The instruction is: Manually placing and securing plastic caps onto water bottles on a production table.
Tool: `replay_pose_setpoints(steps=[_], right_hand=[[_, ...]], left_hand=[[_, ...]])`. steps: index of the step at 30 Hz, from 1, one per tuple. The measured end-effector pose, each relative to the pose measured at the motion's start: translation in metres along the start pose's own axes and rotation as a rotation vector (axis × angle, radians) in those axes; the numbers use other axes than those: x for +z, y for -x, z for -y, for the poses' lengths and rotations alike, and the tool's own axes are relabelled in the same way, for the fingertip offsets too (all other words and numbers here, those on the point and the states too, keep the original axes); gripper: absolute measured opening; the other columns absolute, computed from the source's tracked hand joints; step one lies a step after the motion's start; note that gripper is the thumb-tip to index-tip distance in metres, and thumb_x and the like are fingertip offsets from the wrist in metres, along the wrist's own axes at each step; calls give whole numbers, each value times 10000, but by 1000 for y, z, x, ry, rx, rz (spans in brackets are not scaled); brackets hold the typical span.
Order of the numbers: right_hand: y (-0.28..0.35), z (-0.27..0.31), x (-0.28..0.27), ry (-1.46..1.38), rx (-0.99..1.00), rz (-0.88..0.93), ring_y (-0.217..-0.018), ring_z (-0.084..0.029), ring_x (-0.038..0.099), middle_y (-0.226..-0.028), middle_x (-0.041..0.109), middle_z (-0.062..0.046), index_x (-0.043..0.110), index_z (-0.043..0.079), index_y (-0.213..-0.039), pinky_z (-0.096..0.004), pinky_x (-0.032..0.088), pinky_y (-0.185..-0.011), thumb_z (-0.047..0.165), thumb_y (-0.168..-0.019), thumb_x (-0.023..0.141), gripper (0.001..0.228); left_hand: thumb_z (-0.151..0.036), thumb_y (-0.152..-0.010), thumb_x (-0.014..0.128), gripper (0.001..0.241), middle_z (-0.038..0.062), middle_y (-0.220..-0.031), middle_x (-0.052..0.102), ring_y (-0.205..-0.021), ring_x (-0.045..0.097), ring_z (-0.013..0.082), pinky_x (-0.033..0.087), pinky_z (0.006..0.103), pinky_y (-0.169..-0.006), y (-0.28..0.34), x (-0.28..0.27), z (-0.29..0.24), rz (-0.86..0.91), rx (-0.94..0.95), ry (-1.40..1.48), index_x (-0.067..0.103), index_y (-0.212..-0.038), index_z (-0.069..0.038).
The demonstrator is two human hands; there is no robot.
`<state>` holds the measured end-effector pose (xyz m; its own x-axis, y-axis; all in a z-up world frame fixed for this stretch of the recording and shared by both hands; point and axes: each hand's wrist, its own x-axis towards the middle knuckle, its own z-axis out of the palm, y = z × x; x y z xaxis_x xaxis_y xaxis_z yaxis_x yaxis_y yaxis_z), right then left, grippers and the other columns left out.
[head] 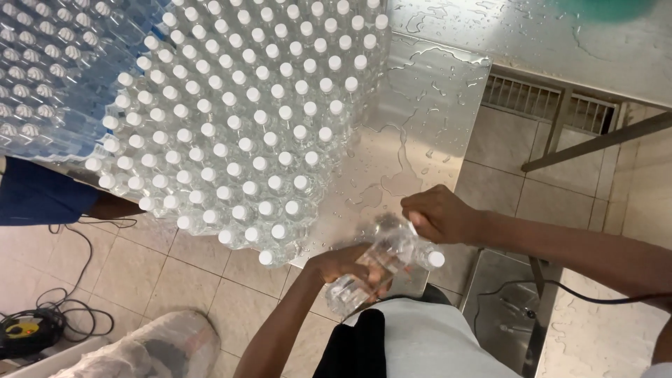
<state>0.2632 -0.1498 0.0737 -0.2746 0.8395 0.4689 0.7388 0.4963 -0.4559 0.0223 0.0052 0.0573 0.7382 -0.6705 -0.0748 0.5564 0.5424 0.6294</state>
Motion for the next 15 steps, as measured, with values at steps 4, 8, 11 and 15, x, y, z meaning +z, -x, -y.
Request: replay_pose_setpoints(steps=[4, 8, 11, 15], right_hand=[[18, -37, 26, -466, 914, 17, -346, -147, 262, -386, 265, 4, 344, 170, -481, -341, 284, -413, 537, -1185, 312, 795], [23, -98, 17, -120, 733, 486, -670, -541, 659, -704, 634, -285, 451, 42, -964, -616, 478, -631, 187, -1042, 620, 235], [-23, -117, -25, -693, 1602, 268, -636, -195, 609, -753, 536, -73, 627, 14, -1203, -367, 484, -506, 794, -961, 547, 820], [-34, -149, -56, -902, 1674, 519, -434, -277, 527, -604, 450, -75, 537, 107, -953, -440, 466, -377, 823, -992, 457, 721]], left_hand=[[-481, -911, 822, 847, 263, -1040, 769, -920, 762, 350, 629, 475, -808, -5, 34, -61, -736, -153, -661, 537, -1476, 82], [-766, -915, 628, 1034, 225, -975, 720, -815, 778, 412, 613, 525, -688, -37, 25, -58, -1030, -552, -1449, 430, -1536, 37], [-415, -972, 787, 817, 157, -954, 659, -788, 729, 322, 593, 434, -619, -60, 25, -81, -1128, -636, -2029, 422, -1499, 91], [-363, -883, 834, 754, 122, -978, 650, -857, 709, 289, 579, 433, -719, -79, -38, -81, -1348, -451, -2422, 498, -1475, -39]])
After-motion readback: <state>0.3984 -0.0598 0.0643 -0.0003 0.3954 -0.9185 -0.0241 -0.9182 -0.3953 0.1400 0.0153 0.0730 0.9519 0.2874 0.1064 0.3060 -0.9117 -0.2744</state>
